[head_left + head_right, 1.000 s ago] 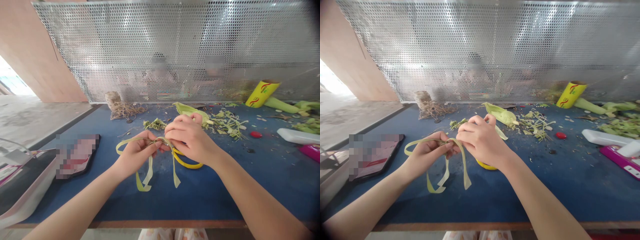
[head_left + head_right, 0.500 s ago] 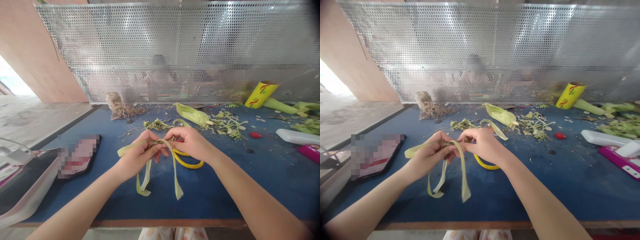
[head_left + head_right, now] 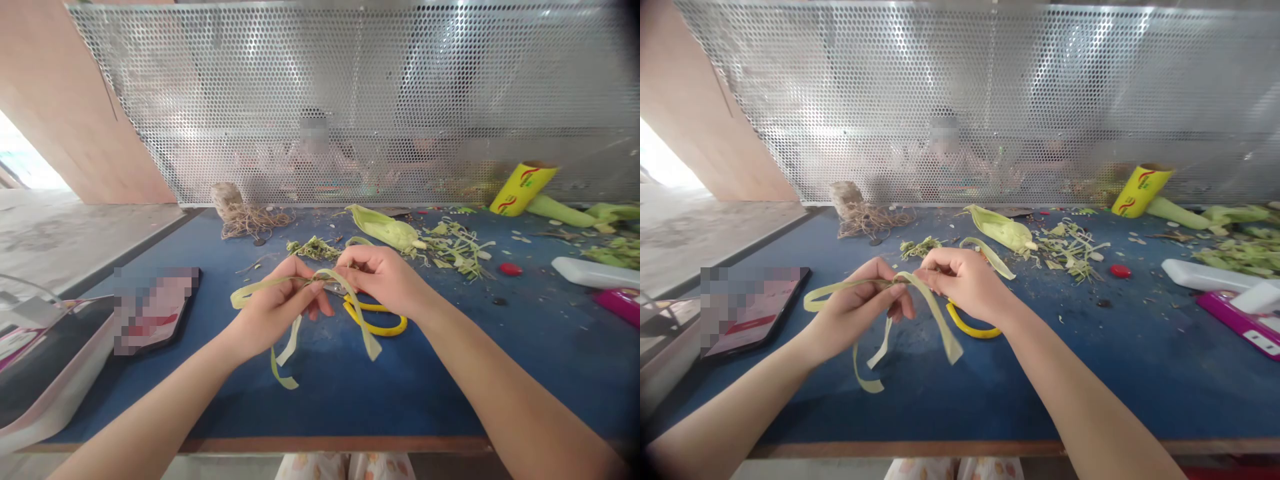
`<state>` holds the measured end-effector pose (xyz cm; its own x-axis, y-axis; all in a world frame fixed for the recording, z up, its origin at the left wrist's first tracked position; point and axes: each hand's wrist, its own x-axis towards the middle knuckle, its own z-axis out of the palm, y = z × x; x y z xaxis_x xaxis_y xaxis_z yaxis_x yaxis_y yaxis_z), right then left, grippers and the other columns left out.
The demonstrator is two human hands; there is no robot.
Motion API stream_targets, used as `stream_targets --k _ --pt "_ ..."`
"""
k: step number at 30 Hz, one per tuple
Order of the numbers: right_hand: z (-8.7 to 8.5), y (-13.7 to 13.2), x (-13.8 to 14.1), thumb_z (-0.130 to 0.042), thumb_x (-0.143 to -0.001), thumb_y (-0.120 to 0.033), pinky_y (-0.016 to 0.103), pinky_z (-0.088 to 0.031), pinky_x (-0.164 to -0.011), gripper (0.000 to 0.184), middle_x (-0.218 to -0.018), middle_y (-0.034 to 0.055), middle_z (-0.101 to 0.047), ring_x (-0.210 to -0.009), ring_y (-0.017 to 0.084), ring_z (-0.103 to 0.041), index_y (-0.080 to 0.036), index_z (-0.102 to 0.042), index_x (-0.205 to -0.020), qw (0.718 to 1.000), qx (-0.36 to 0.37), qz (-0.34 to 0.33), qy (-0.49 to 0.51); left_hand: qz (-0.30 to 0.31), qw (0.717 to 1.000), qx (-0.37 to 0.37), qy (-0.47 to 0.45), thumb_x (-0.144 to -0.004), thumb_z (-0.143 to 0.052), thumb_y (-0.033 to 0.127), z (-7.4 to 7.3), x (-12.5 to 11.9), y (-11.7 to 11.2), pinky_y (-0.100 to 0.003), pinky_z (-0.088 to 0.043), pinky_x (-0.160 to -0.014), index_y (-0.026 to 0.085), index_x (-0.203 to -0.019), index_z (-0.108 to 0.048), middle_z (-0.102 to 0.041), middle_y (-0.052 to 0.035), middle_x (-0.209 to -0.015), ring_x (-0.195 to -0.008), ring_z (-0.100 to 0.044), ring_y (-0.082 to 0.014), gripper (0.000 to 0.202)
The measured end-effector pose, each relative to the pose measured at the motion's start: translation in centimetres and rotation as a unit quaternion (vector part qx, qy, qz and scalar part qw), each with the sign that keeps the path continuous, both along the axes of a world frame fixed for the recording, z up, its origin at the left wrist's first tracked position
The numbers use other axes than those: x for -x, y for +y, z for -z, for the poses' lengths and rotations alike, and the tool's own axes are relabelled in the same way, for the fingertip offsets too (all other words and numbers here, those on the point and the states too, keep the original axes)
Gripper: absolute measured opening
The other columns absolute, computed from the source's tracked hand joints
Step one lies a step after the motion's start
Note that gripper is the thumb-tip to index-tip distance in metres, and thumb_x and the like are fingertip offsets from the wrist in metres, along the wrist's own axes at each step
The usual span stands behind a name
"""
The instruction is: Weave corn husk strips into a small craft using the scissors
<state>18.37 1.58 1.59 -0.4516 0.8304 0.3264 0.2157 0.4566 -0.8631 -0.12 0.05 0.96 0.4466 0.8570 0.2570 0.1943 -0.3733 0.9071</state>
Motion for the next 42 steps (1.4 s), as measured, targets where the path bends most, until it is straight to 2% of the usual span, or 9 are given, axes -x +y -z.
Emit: stream_targets --k 9,13,16,22,26,29,35,39,42 --pt "1.5 1.3 0.0 -0.054 -0.077 -0.038 0.022 -0.039 -0.051 0.021 -0.059 -0.0034 -0.049 -0.053 0.008 -0.045 -0.017 -0.055 -0.074 0.999 0.049 -0.008 0.021 0.041 0.972 0.175 -0.155 -0.081 -0.051 0.032 0.4 -0.6 0.4 -0.023 -0.038 -0.046 0.016 -0.087 -0.054 -0.068 -0.0081 -0.078 -0.051 -0.054 -0.0115 0.018" --pt "1.6 1.4 -0.2 -0.058 -0.074 -0.037 0.031 -0.046 -0.072 0.042 -0.099 0.0049 -0.056 -0.084 0.015 -0.054 -0.025 -0.048 -0.114 0.997 -0.062 0.027 -0.028 0.063 0.936 0.262 -0.227 -0.081 -0.048 0.032 0.0 -0.8 0.1 -0.024 -0.040 -0.048 0.015 -0.099 -0.059 -0.068 -0.0092 -0.078 -0.058 -0.058 -0.0155 0.027" --pt "1.1 1.1 -0.4 -0.059 -0.074 -0.036 0.040 -0.042 -0.085 0.050 -0.120 0.0050 -0.048 -0.105 0.019 -0.047 -0.033 -0.043 -0.122 0.986 -0.155 0.026 -0.051 0.081 0.916 0.303 -0.249 -0.079 -0.049 0.029 -0.4 -0.5 0.0 -0.025 -0.042 -0.052 0.012 -0.091 -0.065 -0.068 -0.0104 -0.076 -0.060 -0.057 -0.0158 0.026" --pt "0.4 -0.1 -0.3 -0.052 -0.080 -0.031 0.040 -0.036 -0.092 0.017 -0.114 0.0021 -0.051 -0.108 0.019 -0.045 -0.030 -0.068 -0.087 0.974 -0.224 0.013 0.005 0.083 0.915 0.301 -0.255 -0.072 -0.060 0.020 -0.5 -0.3 -0.4 -0.021 -0.041 -0.052 0.016 -0.083 -0.068 -0.069 -0.0082 -0.077 -0.055 -0.051 -0.0097 0.014" --pt "1.0 0.2 0.0 -0.050 -0.081 -0.032 0.034 -0.045 -0.079 0.020 -0.099 0.0024 -0.057 -0.094 0.017 -0.053 -0.024 -0.067 -0.074 0.985 -0.122 0.069 0.099 0.104 0.932 0.264 -0.227 -0.072 -0.063 0.020 -0.2 -0.5 -0.6 -0.023 -0.043 -0.055 0.014 -0.085 -0.069 -0.070 -0.0089 -0.074 -0.057 -0.055 -0.0108 0.015" --pt "1.6 0.7 0.2 -0.050 -0.079 -0.039 0.032 -0.046 -0.068 0.024 -0.081 0.0034 -0.060 -0.076 0.016 -0.057 -0.020 -0.062 -0.071 0.991 -0.035 0.121 0.048 0.104 0.946 0.250 -0.181 -0.073 -0.062 0.018 0.2 -0.6 -0.4 -0.023 -0.042 -0.051 0.014 -0.095 -0.067 -0.070 -0.0093 -0.076 -0.057 -0.058 -0.0124 0.022" --pt "0.9 0.0 0.3 -0.060 -0.069 -0.038 0.030 -0.039 -0.063 0.023 -0.067 0.0005 -0.052 -0.064 0.015 -0.049 -0.019 -0.049 -0.066 0.923 -0.186 0.329 -0.075 -0.024 0.958 0.212 -0.191 -0.065 -0.069 0.017 1.0 -1.0 0.0 -0.018 -0.033 -0.039 0.014 -0.096 -0.065 -0.066 -0.0035 -0.063 -0.047 -0.049 -0.0079 0.032" --pt "0.6 -0.7 0.6 -0.047 -0.077 -0.046 0.023 -0.030 -0.045 0.034 -0.049 -0.0036 -0.039 -0.046 0.009 -0.039 -0.018 -0.047 -0.057 0.977 -0.015 0.163 -0.134 -0.078 0.960 0.189 -0.193 -0.065 -0.068 0.020 1.4 -1.0 0.5 -0.018 -0.032 -0.037 0.014 -0.089 -0.068 -0.058 0.0011 -0.052 -0.041 -0.043 -0.0050 0.024" --pt "0.9 -0.7 1.0 -0.050 -0.075 -0.044 0.021 -0.029 -0.044 0.032 -0.051 -0.0033 -0.042 -0.047 0.008 -0.039 -0.016 -0.049 -0.058 0.983 0.076 0.065 -0.156 -0.083 0.960 0.193 -0.185 -0.066 -0.068 0.022 1.3 -0.9 0.7 -0.017 -0.032 -0.038 0.015 -0.090 -0.068 -0.054 0.0026 -0.050 -0.041 -0.042 -0.0043 0.026"
